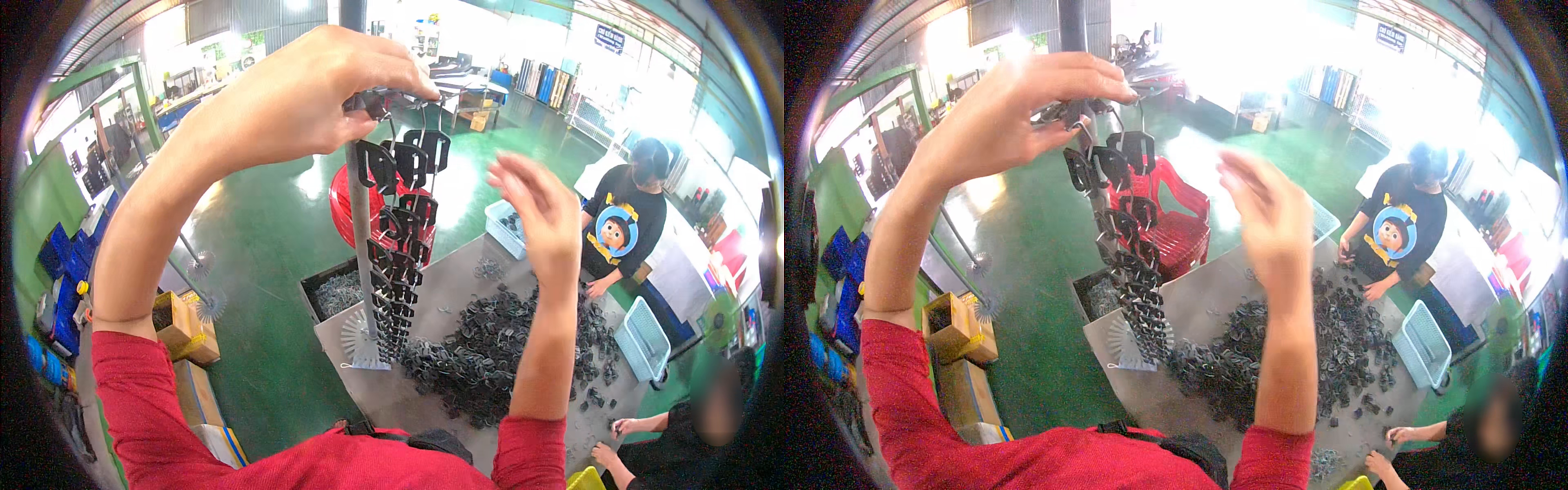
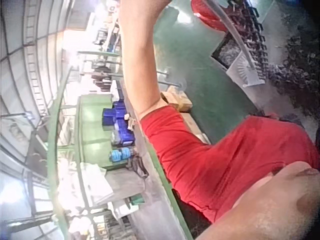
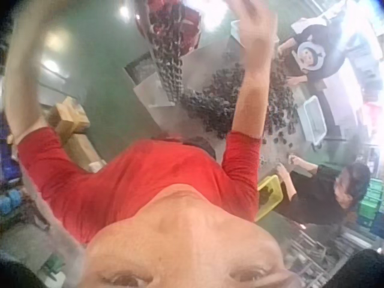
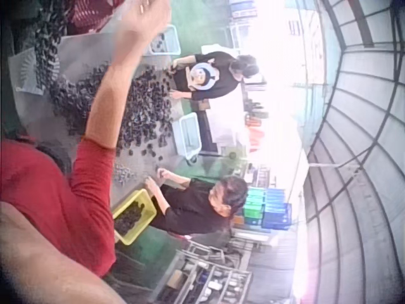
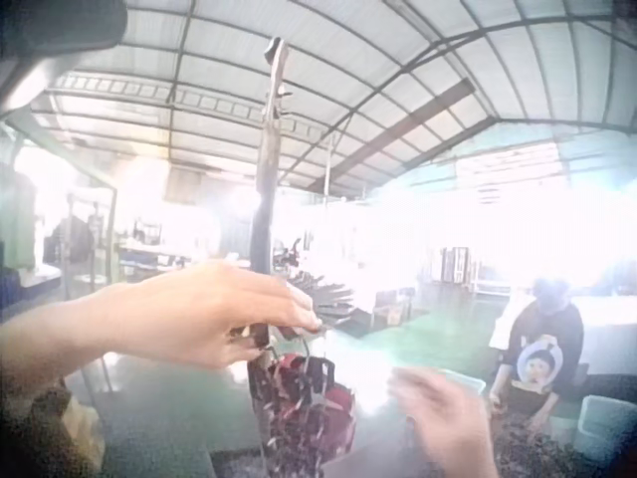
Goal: The person hangs black plastic clips onto a metal assembly rack by hand. They sort through a large pile of clips on a table, pick them up individually, and attach them to the prongs of a tall vertical rotating rack.
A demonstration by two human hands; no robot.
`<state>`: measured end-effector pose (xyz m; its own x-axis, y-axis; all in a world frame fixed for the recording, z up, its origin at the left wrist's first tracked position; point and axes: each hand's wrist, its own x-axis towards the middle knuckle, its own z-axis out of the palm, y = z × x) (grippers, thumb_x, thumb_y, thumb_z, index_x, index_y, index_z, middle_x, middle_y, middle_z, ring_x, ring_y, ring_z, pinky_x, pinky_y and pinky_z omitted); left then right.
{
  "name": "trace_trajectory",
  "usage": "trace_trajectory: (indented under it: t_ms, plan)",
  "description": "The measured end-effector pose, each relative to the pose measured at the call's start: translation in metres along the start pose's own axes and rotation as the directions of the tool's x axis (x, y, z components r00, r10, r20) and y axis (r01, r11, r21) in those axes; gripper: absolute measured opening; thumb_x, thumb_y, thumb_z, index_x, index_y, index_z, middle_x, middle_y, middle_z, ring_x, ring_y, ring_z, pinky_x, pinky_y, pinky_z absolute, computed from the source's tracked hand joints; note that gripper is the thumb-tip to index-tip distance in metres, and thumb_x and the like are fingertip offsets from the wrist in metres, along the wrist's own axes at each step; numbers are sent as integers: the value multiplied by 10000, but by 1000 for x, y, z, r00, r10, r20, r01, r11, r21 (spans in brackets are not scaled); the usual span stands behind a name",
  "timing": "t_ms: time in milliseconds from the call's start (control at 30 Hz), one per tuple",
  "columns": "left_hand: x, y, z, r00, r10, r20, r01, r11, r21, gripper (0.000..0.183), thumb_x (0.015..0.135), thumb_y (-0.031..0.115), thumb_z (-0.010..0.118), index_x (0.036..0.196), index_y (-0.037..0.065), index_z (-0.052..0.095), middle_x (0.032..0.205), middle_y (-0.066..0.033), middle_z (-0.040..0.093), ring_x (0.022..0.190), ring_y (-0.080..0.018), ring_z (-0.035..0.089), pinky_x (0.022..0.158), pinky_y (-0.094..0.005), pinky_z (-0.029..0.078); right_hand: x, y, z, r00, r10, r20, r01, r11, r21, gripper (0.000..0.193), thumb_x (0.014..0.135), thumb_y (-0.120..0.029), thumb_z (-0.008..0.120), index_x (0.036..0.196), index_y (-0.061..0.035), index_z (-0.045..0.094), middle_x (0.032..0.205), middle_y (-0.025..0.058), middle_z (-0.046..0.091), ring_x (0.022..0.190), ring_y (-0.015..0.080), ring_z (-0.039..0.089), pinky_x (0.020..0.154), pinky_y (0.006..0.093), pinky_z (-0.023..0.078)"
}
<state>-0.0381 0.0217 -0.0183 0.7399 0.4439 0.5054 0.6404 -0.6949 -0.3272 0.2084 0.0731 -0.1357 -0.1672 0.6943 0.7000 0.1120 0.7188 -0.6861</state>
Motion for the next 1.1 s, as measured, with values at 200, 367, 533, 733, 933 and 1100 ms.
trace_trajectory:
  t_ms: [200,367,533,733,933,1100]
  plan:
    - [9,11,1,998,21,-56,-25,997,-72,546,621,-89,590,1120,131,611,1095,-116,603,1020,-268,573,869,-328,458,34,-38,29,992,31,124,-59,972,229,234,876,-162,566,1018,17,618,922,71,648,786,103,605,707,239,492]
    - [9,12,1,1000,-8,-17,8,1000,-21,544,622,-89,584,1123,121,606,1091,-129,601,967,-286,592,810,-327,481,39,-25,46,998,-66,18,63,989,133,182,846,-150,608,943,-2,651,845,34,661,695,81,591,635,222,481]
    - [17,16,6,999,16,-32,-16,1000,-10,546,623,-94,574,1125,118,603,1081,-142,603,944,-307,593,784,-333,483,35,-22,36,983,-102,-152,114,990,76,155,835,-126,614,929,-11,658,827,31,664,686,67,577,597,200,449]
    - [16,11,7,998,36,-46,-36,999,-3,544,634,-91,554,1141,105,590,1079,-156,593,955,-317,583,810,-350,469,9,-8,-33,930,42,-364,-45,999,-2,233,841,-174,601,983,7,639,914,49,629,704,90,584,592,227,457]
    - [15,14,-7,996,13,91,-17,999,42,583,645,-91,541,1190,115,553,1069,-148,581,961,-312,571,845,-356,450,-67,30,-160,790,70,-609,-280,925,-257,226,843,-179,586,937,17,646,843,41,625,716,85,544,583,236,409]
    - [18,16,-14,985,-4,170,-5,999,52,653,646,-107,524,1256,125,490,1053,-121,571,962,-309,555,852,-358,445,-169,135,-237,801,178,-571,-513,695,-503,227,842,-205,579,923,-5,651,831,67,653,741,155,591,684,280,443]
